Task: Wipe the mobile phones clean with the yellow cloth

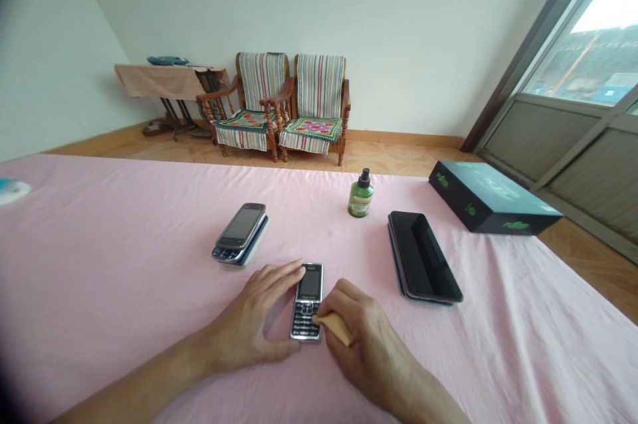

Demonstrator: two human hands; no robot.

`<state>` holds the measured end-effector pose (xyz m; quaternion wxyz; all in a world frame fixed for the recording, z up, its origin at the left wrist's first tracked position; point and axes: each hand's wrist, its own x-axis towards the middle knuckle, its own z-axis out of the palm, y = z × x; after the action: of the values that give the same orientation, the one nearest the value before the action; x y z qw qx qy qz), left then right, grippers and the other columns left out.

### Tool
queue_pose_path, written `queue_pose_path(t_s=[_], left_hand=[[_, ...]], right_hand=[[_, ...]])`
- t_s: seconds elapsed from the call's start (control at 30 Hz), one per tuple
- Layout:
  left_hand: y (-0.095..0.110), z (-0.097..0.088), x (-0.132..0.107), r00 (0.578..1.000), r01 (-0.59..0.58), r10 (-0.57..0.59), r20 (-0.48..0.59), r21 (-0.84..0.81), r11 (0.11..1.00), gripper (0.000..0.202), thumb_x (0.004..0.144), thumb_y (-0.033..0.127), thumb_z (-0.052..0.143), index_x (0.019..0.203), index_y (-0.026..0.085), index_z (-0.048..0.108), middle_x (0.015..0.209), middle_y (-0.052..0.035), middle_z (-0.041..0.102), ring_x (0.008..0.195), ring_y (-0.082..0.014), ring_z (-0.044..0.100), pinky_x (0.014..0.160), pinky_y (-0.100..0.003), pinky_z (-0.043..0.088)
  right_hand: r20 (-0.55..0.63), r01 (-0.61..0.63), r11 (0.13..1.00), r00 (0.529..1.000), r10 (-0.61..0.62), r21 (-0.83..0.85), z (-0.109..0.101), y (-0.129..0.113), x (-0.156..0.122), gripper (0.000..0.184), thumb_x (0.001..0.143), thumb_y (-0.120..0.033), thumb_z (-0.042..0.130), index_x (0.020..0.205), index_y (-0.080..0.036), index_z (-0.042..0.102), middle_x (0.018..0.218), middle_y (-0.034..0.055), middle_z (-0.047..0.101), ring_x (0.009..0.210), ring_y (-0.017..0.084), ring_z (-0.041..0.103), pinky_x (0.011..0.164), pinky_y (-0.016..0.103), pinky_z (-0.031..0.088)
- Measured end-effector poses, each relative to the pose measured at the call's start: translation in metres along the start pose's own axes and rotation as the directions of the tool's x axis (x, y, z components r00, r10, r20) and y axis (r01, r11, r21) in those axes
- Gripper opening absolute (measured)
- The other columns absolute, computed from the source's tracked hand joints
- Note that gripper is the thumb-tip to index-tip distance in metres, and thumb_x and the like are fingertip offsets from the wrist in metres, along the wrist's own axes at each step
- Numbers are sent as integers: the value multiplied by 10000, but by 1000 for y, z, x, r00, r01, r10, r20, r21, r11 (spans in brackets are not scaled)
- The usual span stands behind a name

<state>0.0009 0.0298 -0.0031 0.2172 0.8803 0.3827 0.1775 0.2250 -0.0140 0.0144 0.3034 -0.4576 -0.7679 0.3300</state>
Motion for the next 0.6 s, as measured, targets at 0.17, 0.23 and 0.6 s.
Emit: queue_pose_path(t_s=[0.17,0.23,0.6], left_hand=[[0,0,1,1000,2,-2,2,0,1000,890,651,416,816,1415,178,424,1499,-142,408,1349,-344,388,1117,-506,314],[1,0,2,1000,6,-6,7,-3,1000,890,647,412,820,1410,172,430,1497,-142,412,1351,-343,386,1119,-504,311],[1,0,1,1000,13,-13,11,13,1000,899,647,424,821,1414,170,427,1504,-141,401,1351,-335,384,1119,-501,310]], right_hand=[[-13,22,999,1000,-22,-44,9,5,4,235,838,8,515,892,-186,636,875,28,566,772,147,570,673,247,435],[24,18,997,1000,-16,-74,10,4,5,235,862,-6,506,888,-188,652,870,30,554,767,149,564,666,248,437],[151,87,960,987,-47,-266,6,-19,1,242,845,28,510,803,-180,627,870,39,587,761,161,559,643,255,430]])
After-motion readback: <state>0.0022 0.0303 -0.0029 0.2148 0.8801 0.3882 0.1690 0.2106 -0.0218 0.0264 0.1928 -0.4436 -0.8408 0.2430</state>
